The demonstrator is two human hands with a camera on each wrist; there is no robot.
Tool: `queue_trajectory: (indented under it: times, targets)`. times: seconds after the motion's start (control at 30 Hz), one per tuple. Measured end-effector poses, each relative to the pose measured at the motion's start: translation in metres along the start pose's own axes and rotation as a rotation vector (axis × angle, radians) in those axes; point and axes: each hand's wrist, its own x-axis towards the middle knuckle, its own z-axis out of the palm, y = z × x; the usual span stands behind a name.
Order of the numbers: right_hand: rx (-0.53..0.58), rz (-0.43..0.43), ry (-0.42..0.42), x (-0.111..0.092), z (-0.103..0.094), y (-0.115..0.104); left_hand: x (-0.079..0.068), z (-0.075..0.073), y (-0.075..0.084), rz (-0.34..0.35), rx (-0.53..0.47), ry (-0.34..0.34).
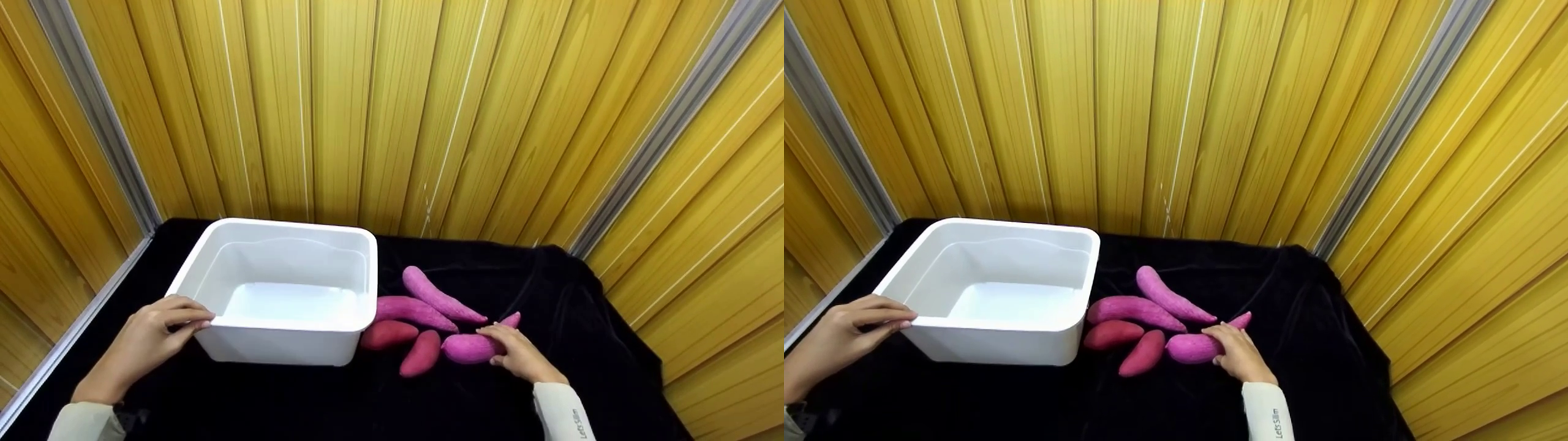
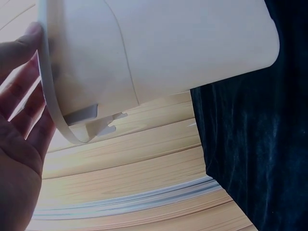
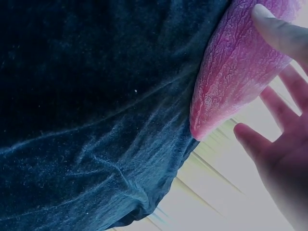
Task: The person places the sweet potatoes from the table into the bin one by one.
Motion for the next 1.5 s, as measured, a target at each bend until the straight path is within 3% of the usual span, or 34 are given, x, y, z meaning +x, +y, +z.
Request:
queue_trajectory:
  times: [0.5, 1.0, 1.5]
  targets:
    - [0.014, 0.014, -0.026, -0.001, -0.002, 0.001, 0.001, 0.001, -0.004, 0.021, -0.069, 0.008]
    - [-0.046, -0.088, 0.022, -0.002, -0.009, -0.001, -0.001, 0.004, -0.005, 0.019, -0.086, 0.037]
    - [-0.040, 0.009, -0.070, 0.008, -0.025, -0.017, -0.001, 0.005, -0.006, 0.017, -0.100, 0.045]
